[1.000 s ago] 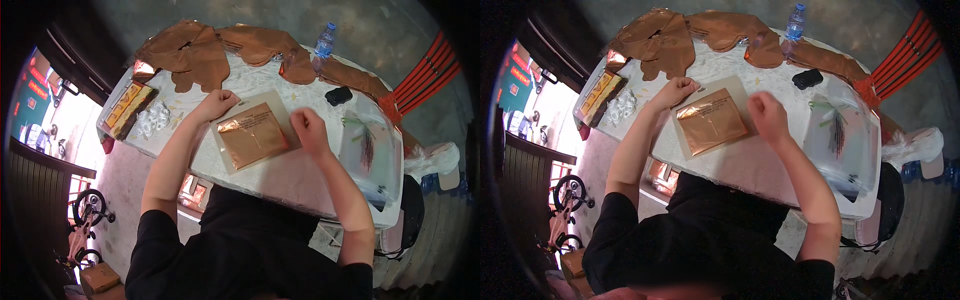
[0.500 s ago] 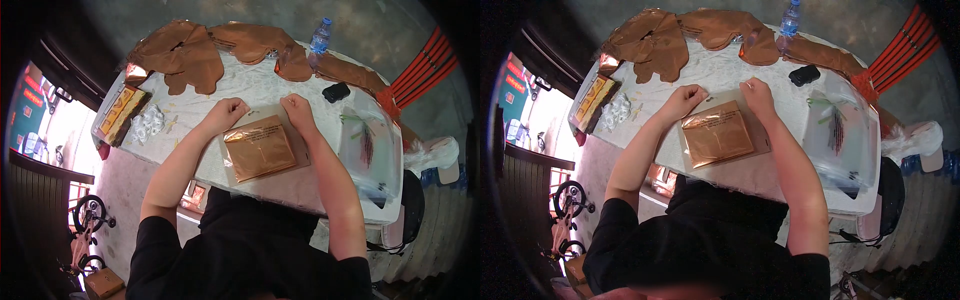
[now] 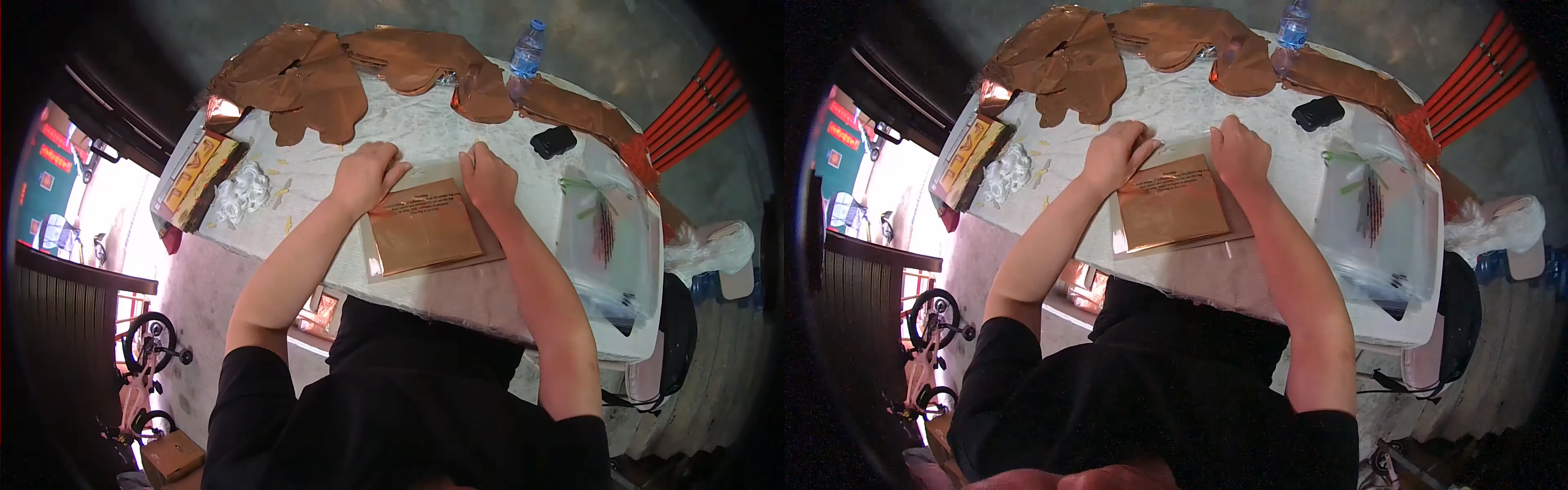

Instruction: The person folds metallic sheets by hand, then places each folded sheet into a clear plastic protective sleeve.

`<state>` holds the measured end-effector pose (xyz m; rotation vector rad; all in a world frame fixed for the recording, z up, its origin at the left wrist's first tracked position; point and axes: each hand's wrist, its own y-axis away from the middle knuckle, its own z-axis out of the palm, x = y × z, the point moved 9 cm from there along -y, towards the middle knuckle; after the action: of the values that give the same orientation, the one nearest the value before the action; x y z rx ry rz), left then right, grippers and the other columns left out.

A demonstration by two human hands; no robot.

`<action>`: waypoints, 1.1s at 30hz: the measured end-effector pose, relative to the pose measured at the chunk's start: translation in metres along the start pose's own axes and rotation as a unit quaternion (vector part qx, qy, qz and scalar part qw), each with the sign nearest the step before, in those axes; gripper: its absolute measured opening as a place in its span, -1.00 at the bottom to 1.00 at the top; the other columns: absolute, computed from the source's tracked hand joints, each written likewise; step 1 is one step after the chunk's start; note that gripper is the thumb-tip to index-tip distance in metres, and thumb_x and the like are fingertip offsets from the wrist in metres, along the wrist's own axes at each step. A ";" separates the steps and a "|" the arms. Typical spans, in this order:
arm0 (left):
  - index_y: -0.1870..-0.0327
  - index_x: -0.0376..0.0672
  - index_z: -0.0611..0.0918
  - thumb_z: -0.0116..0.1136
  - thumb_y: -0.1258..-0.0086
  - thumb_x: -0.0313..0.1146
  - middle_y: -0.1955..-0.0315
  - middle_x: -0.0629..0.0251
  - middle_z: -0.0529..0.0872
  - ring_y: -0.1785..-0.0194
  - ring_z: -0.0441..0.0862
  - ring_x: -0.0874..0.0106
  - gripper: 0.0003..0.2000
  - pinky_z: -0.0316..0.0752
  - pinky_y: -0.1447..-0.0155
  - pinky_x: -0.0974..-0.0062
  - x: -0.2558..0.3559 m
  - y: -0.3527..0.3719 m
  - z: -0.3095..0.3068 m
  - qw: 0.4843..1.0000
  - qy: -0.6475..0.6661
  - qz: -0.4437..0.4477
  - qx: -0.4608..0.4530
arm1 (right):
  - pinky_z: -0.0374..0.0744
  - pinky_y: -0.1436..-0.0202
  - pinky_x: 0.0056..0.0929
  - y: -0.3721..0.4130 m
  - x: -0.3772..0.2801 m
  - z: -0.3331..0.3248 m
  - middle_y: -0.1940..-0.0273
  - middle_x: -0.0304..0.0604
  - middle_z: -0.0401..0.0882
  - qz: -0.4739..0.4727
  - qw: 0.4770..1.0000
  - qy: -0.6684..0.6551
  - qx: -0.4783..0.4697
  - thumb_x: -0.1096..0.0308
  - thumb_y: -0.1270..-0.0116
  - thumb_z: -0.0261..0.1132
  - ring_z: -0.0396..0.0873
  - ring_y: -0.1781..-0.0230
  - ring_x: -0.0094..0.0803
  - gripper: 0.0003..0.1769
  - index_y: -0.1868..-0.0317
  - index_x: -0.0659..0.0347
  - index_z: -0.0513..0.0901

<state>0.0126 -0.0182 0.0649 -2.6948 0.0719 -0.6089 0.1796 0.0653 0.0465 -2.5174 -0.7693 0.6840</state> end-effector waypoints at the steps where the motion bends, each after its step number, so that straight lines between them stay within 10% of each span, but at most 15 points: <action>1: 0.26 -0.21 0.56 0.18 -0.32 -0.20 0.36 0.11 0.65 0.20 0.58 0.10 -0.76 0.48 0.16 0.25 0.008 0.001 -0.007 0.996 -0.026 0.068 0.056 | 0.56 0.44 -0.21 0.000 0.001 0.001 0.47 -0.07 0.61 0.000 1.000 0.000 0.000 0.18 -0.27 0.24 0.63 0.47 -0.12 -0.74 0.36 0.17 0.41; 4: 0.22 -0.22 0.56 0.18 -0.31 -0.31 0.33 0.12 0.61 0.19 0.55 0.14 -0.82 0.47 0.14 0.31 0.008 0.001 -0.020 0.988 0.025 0.095 0.118 | 0.56 0.44 -0.22 0.001 -0.004 -0.021 0.43 -0.09 0.58 -0.014 0.994 -0.046 0.097 0.20 -0.25 0.26 0.63 0.45 -0.15 -0.75 0.35 0.17 0.43; 9: 0.25 -0.23 0.57 0.17 -0.24 -0.41 0.33 0.13 0.60 0.19 0.53 0.11 -0.87 0.45 0.10 0.29 0.024 0.016 -0.054 0.973 0.115 0.080 0.184 | 0.54 0.30 -0.19 0.002 -0.030 -0.042 0.36 -0.13 0.49 -0.121 0.992 -0.039 -0.011 0.26 -0.18 0.29 0.57 0.27 -0.16 -0.80 0.34 0.19 0.49; 16: 0.24 -0.25 0.58 0.27 -0.16 -0.38 0.20 0.15 0.61 0.14 0.56 0.16 -0.79 0.48 0.10 0.31 0.097 0.100 -0.038 0.978 0.082 0.190 0.010 | 0.45 0.20 -0.26 0.075 -0.077 -0.082 0.36 -0.16 0.49 -0.255 0.935 -0.174 -0.173 0.30 -0.07 0.36 0.52 0.30 -0.18 -0.81 0.36 0.14 0.53; 33: 0.15 -0.26 0.66 0.32 -0.14 -0.29 0.15 0.11 0.70 -0.02 0.60 0.17 -0.70 0.50 -0.10 0.30 0.083 0.109 -0.033 0.990 0.043 0.131 -0.013 | 0.39 0.15 -0.36 0.109 -0.090 -0.090 0.42 -0.30 0.38 -0.358 0.929 -0.059 -0.069 0.38 0.01 0.38 0.44 0.34 -0.37 -0.85 0.41 0.11 0.57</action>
<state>0.0775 -0.1414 0.0856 -2.6222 0.4505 -0.6438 0.2081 -0.0934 0.0914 -2.0702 -1.7018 0.5231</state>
